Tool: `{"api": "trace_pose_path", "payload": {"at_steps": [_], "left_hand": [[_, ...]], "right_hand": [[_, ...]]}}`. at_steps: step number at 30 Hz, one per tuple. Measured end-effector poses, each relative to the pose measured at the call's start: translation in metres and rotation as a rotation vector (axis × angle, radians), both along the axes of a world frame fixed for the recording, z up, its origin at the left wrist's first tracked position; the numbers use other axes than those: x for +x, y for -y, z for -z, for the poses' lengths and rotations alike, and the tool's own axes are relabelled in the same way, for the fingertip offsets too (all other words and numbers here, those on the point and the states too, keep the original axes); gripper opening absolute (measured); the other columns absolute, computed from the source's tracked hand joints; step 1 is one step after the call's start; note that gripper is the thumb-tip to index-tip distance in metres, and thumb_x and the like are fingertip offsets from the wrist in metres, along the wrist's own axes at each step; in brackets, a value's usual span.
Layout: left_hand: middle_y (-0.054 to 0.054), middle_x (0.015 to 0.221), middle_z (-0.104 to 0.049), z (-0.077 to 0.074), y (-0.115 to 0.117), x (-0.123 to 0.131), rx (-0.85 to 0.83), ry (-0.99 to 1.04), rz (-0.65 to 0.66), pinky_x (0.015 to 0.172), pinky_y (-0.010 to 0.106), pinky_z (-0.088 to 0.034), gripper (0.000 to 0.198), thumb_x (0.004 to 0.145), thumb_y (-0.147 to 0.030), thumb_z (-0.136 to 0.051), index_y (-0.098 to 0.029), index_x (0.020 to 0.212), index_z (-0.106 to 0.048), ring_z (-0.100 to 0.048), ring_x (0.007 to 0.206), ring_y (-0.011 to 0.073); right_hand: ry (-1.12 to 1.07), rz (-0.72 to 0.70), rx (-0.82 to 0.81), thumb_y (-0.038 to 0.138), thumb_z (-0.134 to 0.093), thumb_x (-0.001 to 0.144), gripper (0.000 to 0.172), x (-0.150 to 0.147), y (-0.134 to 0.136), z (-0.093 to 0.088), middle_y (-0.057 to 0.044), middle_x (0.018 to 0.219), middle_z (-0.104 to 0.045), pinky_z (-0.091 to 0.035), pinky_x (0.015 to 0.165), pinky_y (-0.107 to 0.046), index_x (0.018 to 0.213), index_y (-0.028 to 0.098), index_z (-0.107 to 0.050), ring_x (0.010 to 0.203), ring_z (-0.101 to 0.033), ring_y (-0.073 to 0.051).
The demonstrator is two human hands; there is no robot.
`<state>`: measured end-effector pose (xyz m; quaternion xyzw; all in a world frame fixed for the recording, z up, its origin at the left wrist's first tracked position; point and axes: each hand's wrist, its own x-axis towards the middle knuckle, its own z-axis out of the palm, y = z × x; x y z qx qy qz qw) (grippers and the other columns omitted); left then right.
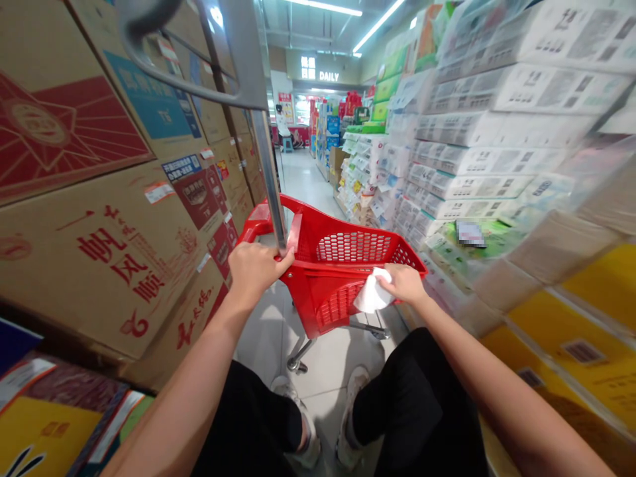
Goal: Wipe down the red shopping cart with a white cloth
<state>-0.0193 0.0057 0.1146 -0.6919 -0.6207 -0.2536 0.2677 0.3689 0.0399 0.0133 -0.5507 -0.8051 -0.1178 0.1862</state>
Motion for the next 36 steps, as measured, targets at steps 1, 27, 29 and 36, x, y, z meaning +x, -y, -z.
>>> {"api": "trace_pose_path", "payload": {"at_steps": [1,27,29,36], "left_hand": [[0.012,0.066,-0.071,0.000,-0.001,-0.001,0.010,-0.002,-0.004,0.064,0.034,-0.031,0.058,0.089,-0.061,-0.040,-0.021,0.078,-0.080,-0.064,0.069,0.0257],[0.009,0.062,-0.069,0.006,-0.017,-0.025,0.045,0.019,-0.017,0.062,0.035,-0.030,0.052,0.086,-0.059,-0.044,-0.021,0.076,-0.079,-0.061,0.065,0.0238],[0.010,0.061,-0.068,0.005,-0.016,-0.029,0.029,0.024,-0.014,0.061,0.035,-0.029,0.053,0.086,-0.059,-0.043,-0.021,0.075,-0.079,-0.061,0.064,0.0238],[0.011,0.061,-0.068,0.006,-0.012,-0.023,0.026,0.042,-0.027,0.063,0.035,-0.031,0.054,0.087,-0.058,-0.042,-0.020,0.077,-0.079,-0.061,0.067,0.0256]], "right_hand": [[0.015,0.005,-0.005,0.058,-0.041,0.096,0.046,0.018,-0.002,0.004,-0.009,0.089,-0.072,-0.032,0.068,-0.027,0.087,0.018,-0.064,0.082,-0.064,-0.020],[-0.039,-0.071,0.018,0.063,-0.033,0.101,0.055,-0.085,0.015,-0.006,-0.008,0.092,-0.072,-0.034,0.074,-0.027,0.097,0.019,-0.065,0.084,-0.063,-0.020],[0.002,-0.024,0.020,0.063,-0.034,0.101,0.055,-0.038,0.015,0.006,-0.011,0.093,-0.072,-0.034,0.077,-0.028,0.095,0.018,-0.065,0.087,-0.064,-0.022],[0.064,0.112,-0.078,0.063,-0.036,0.100,0.054,0.043,0.009,0.011,-0.011,0.089,-0.072,-0.034,0.068,-0.028,0.093,0.019,-0.065,0.082,-0.065,-0.023]]}}
